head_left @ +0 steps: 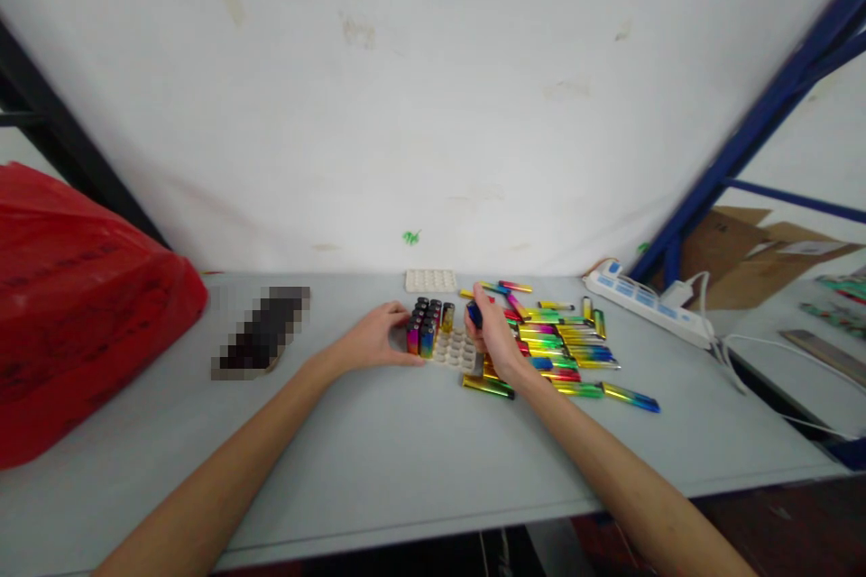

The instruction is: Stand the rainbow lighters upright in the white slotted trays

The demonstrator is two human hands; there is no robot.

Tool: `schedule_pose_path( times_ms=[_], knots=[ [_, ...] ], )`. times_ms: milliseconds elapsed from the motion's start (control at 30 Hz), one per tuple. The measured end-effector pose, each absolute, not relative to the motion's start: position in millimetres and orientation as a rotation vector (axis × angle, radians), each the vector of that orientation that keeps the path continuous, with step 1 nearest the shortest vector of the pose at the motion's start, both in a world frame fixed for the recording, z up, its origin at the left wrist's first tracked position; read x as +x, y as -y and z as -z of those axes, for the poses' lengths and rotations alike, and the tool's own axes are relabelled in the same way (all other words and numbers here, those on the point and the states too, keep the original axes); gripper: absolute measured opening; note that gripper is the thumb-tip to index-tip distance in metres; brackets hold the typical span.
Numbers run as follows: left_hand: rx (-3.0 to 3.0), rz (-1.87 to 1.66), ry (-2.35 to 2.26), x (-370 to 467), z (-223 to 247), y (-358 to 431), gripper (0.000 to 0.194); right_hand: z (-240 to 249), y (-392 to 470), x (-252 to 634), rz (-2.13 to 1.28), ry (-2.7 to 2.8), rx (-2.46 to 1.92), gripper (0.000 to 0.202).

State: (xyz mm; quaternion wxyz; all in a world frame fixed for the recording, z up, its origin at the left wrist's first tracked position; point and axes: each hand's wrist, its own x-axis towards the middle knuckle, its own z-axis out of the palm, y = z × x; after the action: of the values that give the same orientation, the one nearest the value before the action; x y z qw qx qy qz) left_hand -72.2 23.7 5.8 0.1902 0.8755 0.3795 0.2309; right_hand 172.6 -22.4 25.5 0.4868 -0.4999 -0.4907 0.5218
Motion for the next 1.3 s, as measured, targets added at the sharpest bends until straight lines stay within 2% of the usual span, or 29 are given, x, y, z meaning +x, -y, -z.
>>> schedule_pose_path(
  times_ms=[267, 633, 933, 1200, 1300],
  knots=[
    [2.479, -0.619, -1.065, -72, -8, -23, 0.066, -18, 21, 174, -1.075, 1.340, -1.234, 0.049],
    [2.470, -0.610, -1.062, -72, -9, -22, 0.066, -31, 23, 176, -1.127, 1.308, -1.192, 0.067],
    [2.445, -0.622, -1.063, -72, -9, -22, 0.065, -20, 18, 180, -0.974, 1.503, -1.249, 0.055],
    [2.449, -0.633, -1.058, -72, -8, -23, 0.065, -26, 23, 182, -1.041, 1.463, -1.173, 0.066],
    [2.459, -0.641, -1.047, -72, -8, -22, 0.063, -34, 28, 190, -0.868, 1.642, -1.125, 0.059]
  ],
)
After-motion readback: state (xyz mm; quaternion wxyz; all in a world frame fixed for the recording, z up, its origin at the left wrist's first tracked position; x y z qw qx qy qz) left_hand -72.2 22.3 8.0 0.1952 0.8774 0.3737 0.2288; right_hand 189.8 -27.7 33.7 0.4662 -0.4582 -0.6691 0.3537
